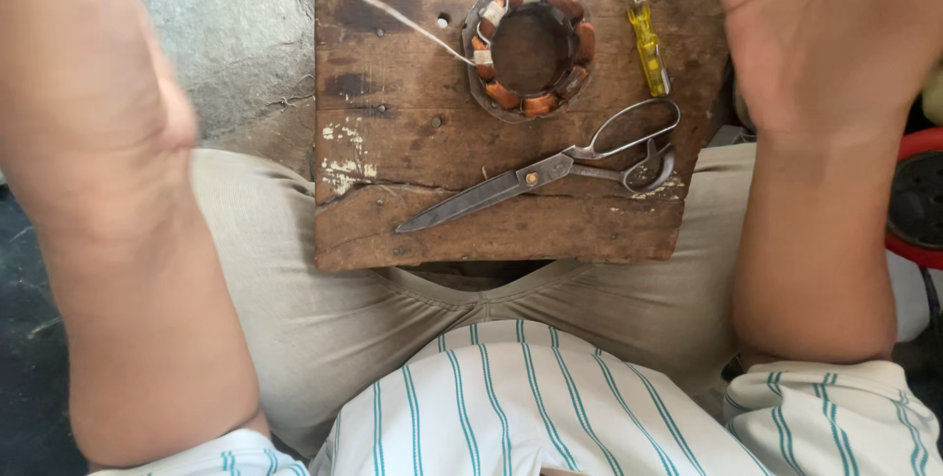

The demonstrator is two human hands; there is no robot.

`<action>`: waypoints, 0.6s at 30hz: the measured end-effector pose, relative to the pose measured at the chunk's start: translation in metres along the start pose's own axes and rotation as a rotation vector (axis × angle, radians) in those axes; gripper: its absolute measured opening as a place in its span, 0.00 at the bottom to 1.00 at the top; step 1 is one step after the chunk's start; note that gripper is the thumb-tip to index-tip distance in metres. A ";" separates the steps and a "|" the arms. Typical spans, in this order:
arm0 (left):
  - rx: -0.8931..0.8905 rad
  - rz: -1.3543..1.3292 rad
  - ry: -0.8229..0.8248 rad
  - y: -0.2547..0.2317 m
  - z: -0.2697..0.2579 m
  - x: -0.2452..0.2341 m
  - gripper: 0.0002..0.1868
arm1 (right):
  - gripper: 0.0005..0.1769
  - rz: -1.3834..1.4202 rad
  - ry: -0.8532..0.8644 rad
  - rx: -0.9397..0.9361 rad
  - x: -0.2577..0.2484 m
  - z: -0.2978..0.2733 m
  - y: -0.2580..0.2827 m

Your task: The person uses a screwdriver to adjust the copper windings of a motor stator and then ties a white string around the component to secure the windings.

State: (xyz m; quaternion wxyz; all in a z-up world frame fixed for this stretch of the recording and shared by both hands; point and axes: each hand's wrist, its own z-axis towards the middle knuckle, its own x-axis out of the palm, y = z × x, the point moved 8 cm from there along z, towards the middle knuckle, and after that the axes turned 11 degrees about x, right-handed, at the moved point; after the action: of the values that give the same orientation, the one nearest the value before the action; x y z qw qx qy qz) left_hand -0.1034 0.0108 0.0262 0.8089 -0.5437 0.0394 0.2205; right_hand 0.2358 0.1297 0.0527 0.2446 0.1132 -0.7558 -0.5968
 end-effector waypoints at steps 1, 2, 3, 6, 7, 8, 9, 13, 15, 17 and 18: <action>0.093 0.273 0.020 -0.006 0.000 -0.004 0.07 | 0.09 -0.152 -0.051 -0.033 0.006 -0.002 0.005; 0.210 0.546 0.073 -0.014 0.005 -0.003 0.07 | 0.06 -0.472 -0.088 -0.042 0.019 -0.004 0.003; 0.318 0.812 0.100 -0.021 0.008 0.000 0.08 | 0.05 -0.747 -0.041 -0.140 0.041 -0.007 0.005; 0.426 1.157 0.173 -0.029 0.013 0.025 0.10 | 0.08 -1.316 0.080 -0.513 0.095 -0.027 -0.001; 0.411 1.137 0.199 -0.033 0.011 0.033 0.12 | 0.09 -1.413 0.052 -0.573 0.103 -0.030 -0.004; 0.413 1.124 0.213 -0.038 0.015 0.039 0.14 | 0.09 -1.512 0.010 -0.653 0.110 -0.031 -0.004; 0.453 1.125 0.205 -0.048 0.016 0.046 0.15 | 0.09 -1.470 0.019 -0.625 0.111 -0.027 -0.005; 0.463 0.628 0.345 -0.076 0.020 0.079 0.09 | 0.10 -1.386 0.008 -0.509 0.113 -0.020 -0.010; 0.472 0.556 0.391 -0.085 0.021 0.092 0.09 | 0.11 -1.374 -0.001 -0.502 0.116 -0.016 -0.012; 0.461 0.564 0.434 -0.087 0.022 0.098 0.10 | 0.11 -1.348 -0.007 -0.517 0.118 -0.016 -0.012; 0.443 0.549 0.464 -0.086 0.024 0.101 0.11 | 0.09 -1.160 0.001 -0.356 0.107 -0.011 -0.014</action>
State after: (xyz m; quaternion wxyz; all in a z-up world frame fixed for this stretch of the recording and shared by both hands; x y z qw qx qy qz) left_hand 0.0178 0.0371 0.0794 0.7872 -0.3610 0.4102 0.2858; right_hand 0.1479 0.0671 0.0664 -0.1049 0.4644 -0.4592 -0.7500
